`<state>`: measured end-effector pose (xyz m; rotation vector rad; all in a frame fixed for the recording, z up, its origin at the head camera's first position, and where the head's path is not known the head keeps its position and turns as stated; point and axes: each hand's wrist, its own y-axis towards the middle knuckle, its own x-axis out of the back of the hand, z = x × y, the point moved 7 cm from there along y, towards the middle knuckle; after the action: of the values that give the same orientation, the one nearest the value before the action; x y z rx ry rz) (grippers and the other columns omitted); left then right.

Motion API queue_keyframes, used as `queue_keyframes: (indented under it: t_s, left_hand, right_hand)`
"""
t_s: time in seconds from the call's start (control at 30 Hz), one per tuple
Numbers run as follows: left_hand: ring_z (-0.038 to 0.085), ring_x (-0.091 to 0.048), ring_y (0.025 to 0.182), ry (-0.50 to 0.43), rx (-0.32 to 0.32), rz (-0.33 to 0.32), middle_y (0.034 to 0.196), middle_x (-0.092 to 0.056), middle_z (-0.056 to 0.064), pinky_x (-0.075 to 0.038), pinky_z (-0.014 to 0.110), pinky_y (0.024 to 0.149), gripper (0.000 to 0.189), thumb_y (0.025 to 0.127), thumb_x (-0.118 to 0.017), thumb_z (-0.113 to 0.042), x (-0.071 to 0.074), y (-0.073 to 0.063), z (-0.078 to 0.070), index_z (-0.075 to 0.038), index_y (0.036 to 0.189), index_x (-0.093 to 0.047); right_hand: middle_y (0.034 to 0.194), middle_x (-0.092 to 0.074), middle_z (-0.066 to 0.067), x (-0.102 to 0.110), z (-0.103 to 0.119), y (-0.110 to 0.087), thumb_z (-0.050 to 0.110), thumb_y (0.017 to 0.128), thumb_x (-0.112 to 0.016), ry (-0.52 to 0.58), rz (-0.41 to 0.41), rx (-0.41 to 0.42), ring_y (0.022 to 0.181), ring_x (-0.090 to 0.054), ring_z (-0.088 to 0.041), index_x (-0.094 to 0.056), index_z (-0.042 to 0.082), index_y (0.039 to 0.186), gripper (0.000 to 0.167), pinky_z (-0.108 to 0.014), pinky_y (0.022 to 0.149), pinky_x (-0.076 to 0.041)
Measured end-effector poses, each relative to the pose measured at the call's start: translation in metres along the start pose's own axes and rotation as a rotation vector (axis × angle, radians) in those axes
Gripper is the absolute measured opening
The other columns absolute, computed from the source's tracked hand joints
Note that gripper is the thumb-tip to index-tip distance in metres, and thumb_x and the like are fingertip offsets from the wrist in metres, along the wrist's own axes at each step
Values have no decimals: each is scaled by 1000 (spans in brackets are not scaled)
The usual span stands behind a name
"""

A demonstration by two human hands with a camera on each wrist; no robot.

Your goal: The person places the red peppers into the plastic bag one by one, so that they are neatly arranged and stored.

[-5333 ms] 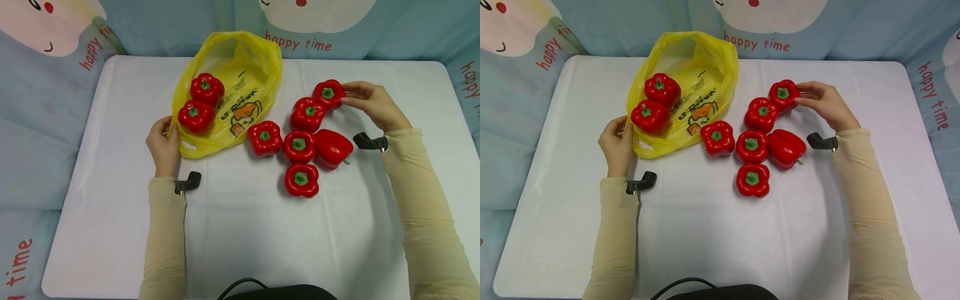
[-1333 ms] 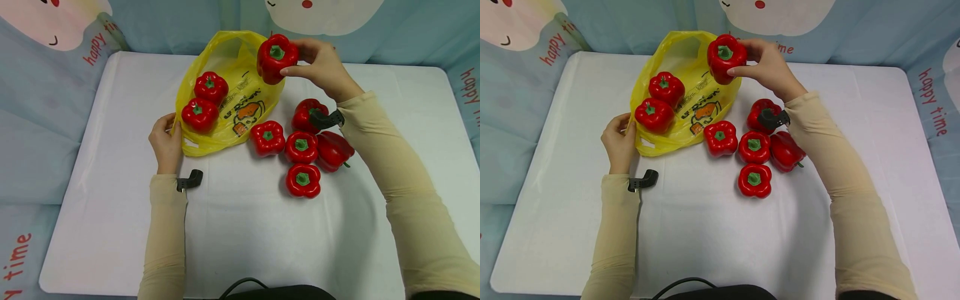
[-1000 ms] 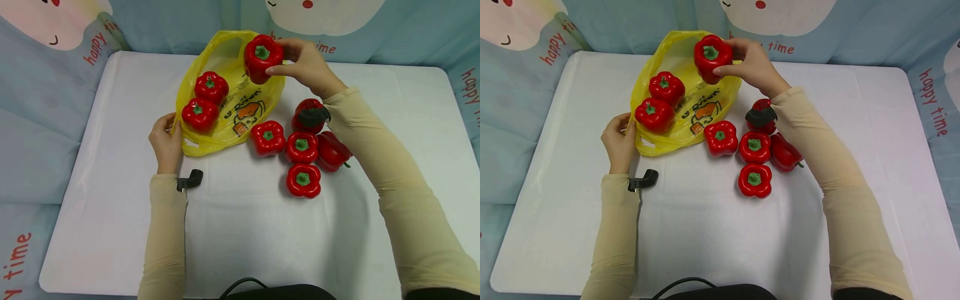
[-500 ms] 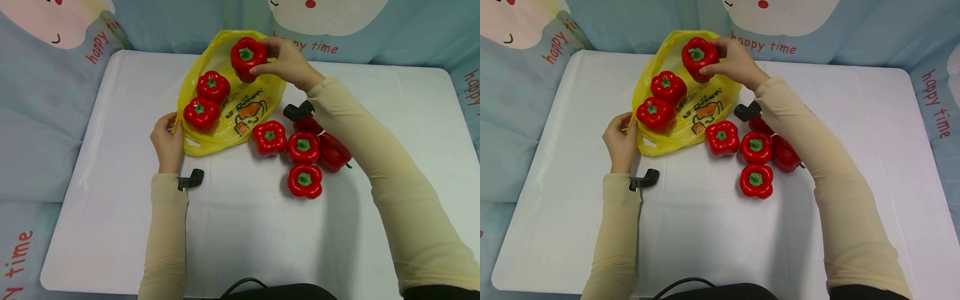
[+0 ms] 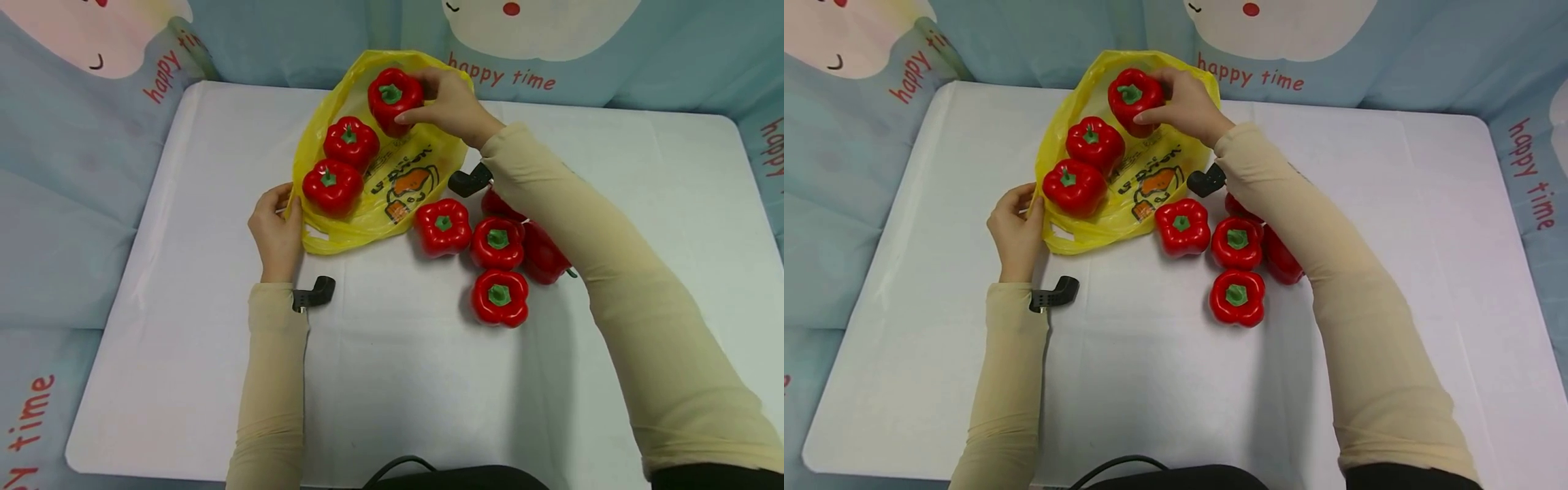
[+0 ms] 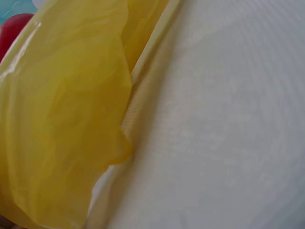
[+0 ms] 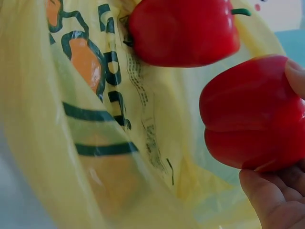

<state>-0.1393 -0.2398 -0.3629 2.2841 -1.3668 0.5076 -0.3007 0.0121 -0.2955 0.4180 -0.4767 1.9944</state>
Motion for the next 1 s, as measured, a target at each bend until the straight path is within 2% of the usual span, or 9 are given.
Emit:
queue_keyframes:
  t_s: [0.2,0.73,1.0]
  left_hand:
    - [23,-58,96,-3,10,3,109,-63,16,-47,27,83,26,92,-59,-7,-1,1,2,3,115,-64]
    - [24,-59,96,0,12,5,109,-63,17,-48,30,84,26,92,-59,-7,1,0,1,3,115,-64]
    - [24,-59,94,-19,-8,3,107,-64,17,-48,30,83,25,91,-59,-6,1,1,2,4,113,-65]
  right_hand:
    - [135,-51,-8,-10,-5,9,16,83,-72,52,20,-8,118,-50,-16,-44,5,139,64,-23,96,-41]
    - [132,-52,-8,-27,-13,25,20,84,-72,-57,42,-43,114,-50,-15,-43,3,139,64,-19,94,-40]
    - [131,-52,-9,-32,-17,37,19,84,-71,2,38,-80,111,-50,-15,-43,2,137,62,-20,93,-42]
